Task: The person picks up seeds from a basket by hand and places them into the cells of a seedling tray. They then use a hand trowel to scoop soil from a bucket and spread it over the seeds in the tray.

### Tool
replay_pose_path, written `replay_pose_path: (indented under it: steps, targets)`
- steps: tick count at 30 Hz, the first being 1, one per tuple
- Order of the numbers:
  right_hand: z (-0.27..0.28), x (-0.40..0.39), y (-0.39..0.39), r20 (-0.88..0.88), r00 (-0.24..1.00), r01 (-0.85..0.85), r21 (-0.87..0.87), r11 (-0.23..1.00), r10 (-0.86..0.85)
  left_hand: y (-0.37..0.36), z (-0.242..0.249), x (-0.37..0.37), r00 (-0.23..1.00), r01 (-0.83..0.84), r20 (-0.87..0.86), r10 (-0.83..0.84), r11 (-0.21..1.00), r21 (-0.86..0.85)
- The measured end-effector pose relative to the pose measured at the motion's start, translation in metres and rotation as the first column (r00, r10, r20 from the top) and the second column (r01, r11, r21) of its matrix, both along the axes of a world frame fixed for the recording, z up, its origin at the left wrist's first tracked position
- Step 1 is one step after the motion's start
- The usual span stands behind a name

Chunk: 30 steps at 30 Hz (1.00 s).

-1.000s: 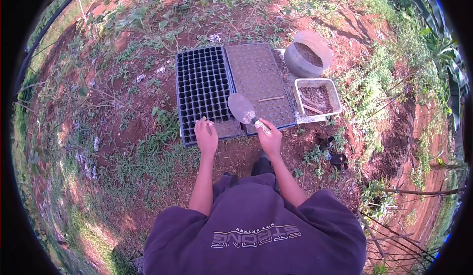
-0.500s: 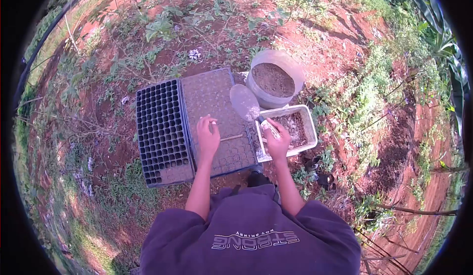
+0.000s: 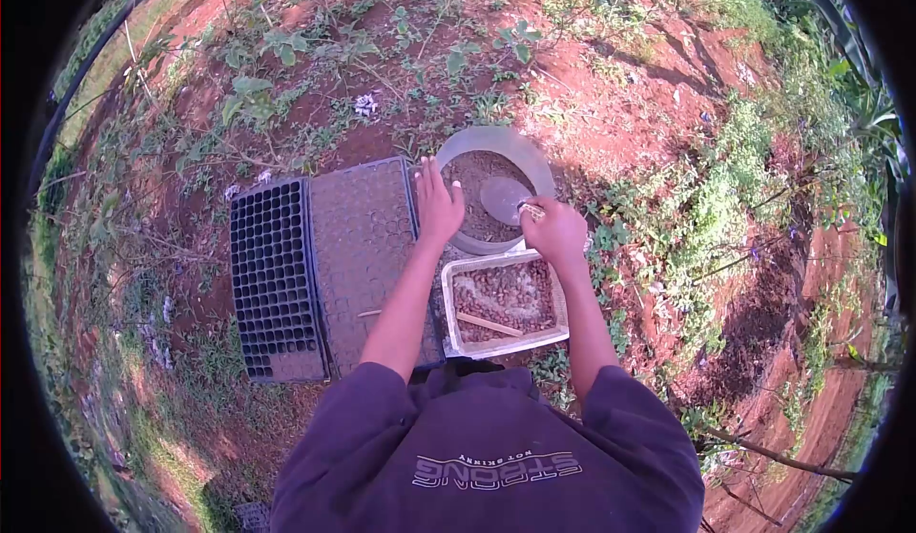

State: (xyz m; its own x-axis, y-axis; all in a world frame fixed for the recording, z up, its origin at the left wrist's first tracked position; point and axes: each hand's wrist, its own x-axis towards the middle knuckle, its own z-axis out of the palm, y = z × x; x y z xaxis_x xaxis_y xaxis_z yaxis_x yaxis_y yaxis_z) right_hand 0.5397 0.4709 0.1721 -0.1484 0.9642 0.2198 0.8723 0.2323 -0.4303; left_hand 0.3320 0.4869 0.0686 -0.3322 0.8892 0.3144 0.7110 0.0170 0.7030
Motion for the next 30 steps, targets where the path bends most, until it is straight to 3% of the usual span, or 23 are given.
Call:
replay_pose_path:
  steps: [5, 14, 19, 23, 25, 30]
  targets:
    - [-0.015, -0.008, 0.013, 0.012, 1.0, -0.023, -0.109, 0.994, 0.024, -0.002, 0.001, 0.008, 0.976, -0.06, -0.215, 0.037, 0.993, -0.101]
    - [-0.035, -0.005, 0.012, -0.264, 0.939, 0.142, -0.284, 0.948, -0.22, -0.002, 0.005, 0.011, 0.964, -0.101, -0.257, 0.067, 0.987, -0.124]
    - [-0.047, 0.009, 0.004, -0.209, 0.975, 0.052, -0.112, 0.992, -0.074, -0.004, 0.005, 0.011, 0.961, -0.099, -0.268, 0.066, 0.989, -0.112]
    - [-0.048, 0.015, -0.001, -0.203, 0.978, 0.022, -0.11, 0.994, -0.044, -0.005, 0.006, 0.012, 0.964, -0.088, -0.26, 0.059, 0.991, -0.099]
    - [-0.053, 0.017, -0.002, -0.248, 0.968, -0.035, 0.02, 0.999, 0.039, -0.005, 0.007, 0.011, 0.963, -0.09, -0.261, 0.06, 0.991, -0.104]
    - [-0.048, 0.017, -0.007, -0.236, 0.971, 0.013, -0.06, 0.998, -0.026, -0.004, 0.005, 0.011, 0.958, -0.088, -0.28, 0.063, 0.993, -0.077]
